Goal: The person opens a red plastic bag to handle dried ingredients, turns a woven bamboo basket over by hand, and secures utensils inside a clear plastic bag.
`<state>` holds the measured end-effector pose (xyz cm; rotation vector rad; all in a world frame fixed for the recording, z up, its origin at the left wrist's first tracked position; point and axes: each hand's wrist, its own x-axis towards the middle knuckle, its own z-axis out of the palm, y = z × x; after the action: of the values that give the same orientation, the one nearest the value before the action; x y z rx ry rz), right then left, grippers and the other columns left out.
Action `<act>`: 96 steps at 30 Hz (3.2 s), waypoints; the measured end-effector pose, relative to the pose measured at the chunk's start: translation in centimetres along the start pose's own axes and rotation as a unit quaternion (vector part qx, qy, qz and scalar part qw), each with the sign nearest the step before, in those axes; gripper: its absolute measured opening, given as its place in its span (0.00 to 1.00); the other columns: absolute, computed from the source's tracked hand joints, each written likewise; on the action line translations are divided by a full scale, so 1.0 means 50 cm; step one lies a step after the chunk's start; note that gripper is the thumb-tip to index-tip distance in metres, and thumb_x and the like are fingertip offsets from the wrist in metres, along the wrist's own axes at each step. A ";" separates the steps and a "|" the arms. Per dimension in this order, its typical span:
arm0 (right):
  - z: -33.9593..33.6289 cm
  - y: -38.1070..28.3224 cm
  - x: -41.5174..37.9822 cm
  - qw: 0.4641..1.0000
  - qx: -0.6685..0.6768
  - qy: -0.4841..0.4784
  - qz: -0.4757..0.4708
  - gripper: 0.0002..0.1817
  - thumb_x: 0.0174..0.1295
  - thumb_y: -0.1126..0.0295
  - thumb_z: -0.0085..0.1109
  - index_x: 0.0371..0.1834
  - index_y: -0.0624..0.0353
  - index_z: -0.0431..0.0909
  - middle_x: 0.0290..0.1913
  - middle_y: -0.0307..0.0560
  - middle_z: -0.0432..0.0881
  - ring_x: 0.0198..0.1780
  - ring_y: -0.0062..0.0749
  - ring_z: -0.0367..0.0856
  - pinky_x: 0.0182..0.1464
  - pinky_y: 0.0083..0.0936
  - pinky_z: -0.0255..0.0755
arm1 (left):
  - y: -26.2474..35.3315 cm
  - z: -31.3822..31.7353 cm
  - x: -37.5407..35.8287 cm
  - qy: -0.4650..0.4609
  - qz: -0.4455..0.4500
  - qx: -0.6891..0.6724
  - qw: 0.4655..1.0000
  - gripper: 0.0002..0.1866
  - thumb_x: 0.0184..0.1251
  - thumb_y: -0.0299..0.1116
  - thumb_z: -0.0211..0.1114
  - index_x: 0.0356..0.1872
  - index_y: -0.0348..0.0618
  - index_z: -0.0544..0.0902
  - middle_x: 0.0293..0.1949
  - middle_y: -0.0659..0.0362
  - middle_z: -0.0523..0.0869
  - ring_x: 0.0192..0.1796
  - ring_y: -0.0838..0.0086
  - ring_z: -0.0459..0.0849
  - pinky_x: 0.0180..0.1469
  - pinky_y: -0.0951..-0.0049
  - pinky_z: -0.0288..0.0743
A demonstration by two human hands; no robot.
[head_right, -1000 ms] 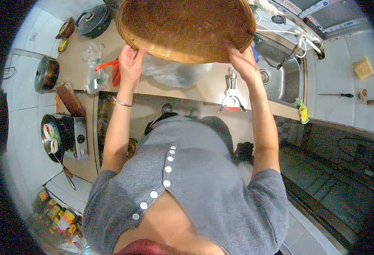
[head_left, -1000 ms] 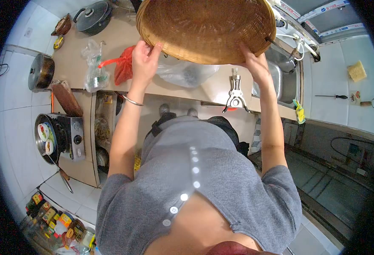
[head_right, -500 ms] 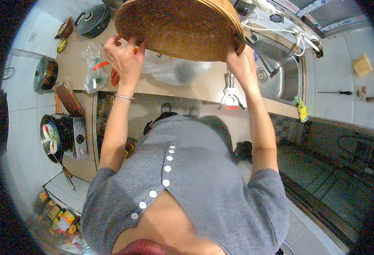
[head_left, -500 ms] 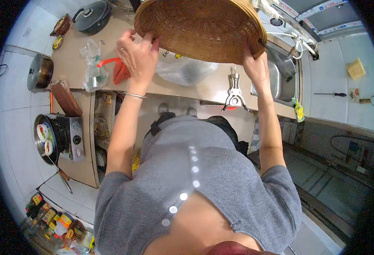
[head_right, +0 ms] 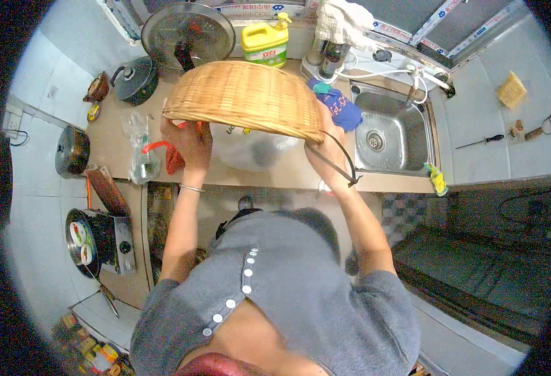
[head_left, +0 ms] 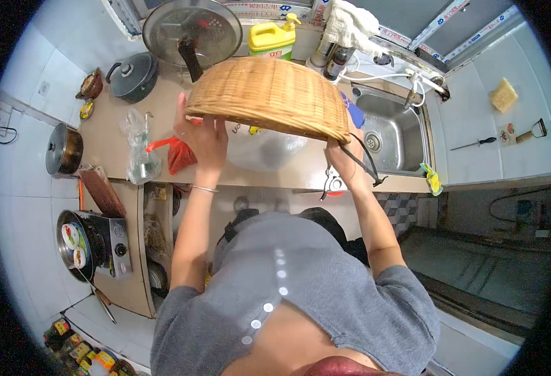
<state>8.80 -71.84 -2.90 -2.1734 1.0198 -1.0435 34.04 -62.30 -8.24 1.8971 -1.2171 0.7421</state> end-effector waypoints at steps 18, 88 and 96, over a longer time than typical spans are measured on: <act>-0.011 0.040 0.058 0.996 -0.021 0.080 0.020 0.15 0.63 0.76 0.52 0.54 0.63 0.72 0.47 0.62 0.79 0.46 0.56 0.80 0.46 0.30 0.73 | 0.026 0.128 -0.063 -0.221 0.031 0.009 0.975 0.08 0.54 0.41 0.67 0.30 0.49 0.85 0.40 0.60 0.85 0.53 0.65 0.77 0.55 0.60 0.64; 0.207 0.348 0.024 0.720 0.485 -0.030 0.495 0.30 0.72 0.46 0.34 0.64 0.57 0.67 0.62 0.47 0.73 0.61 0.44 0.73 0.59 0.44 0.70 | -0.119 0.112 -0.245 -0.200 -0.254 -0.249 0.913 0.16 0.71 0.33 0.55 0.54 0.34 0.78 0.47 0.49 0.80 0.44 0.61 0.82 0.46 0.68 0.75; 0.217 0.336 0.009 0.780 0.454 -0.022 0.430 0.30 0.74 0.48 0.30 0.66 0.59 0.65 0.64 0.47 0.72 0.62 0.42 0.72 0.60 0.41 0.69 | -0.113 0.110 -0.241 -0.168 -0.241 -0.257 0.921 0.15 0.68 0.31 0.56 0.49 0.31 0.80 0.44 0.45 0.81 0.45 0.54 0.81 0.49 0.64 0.74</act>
<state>11.01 -80.64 -20.74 -0.7767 1.0041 -0.7502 35.08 -59.49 -22.30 1.7921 -0.9476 -0.1674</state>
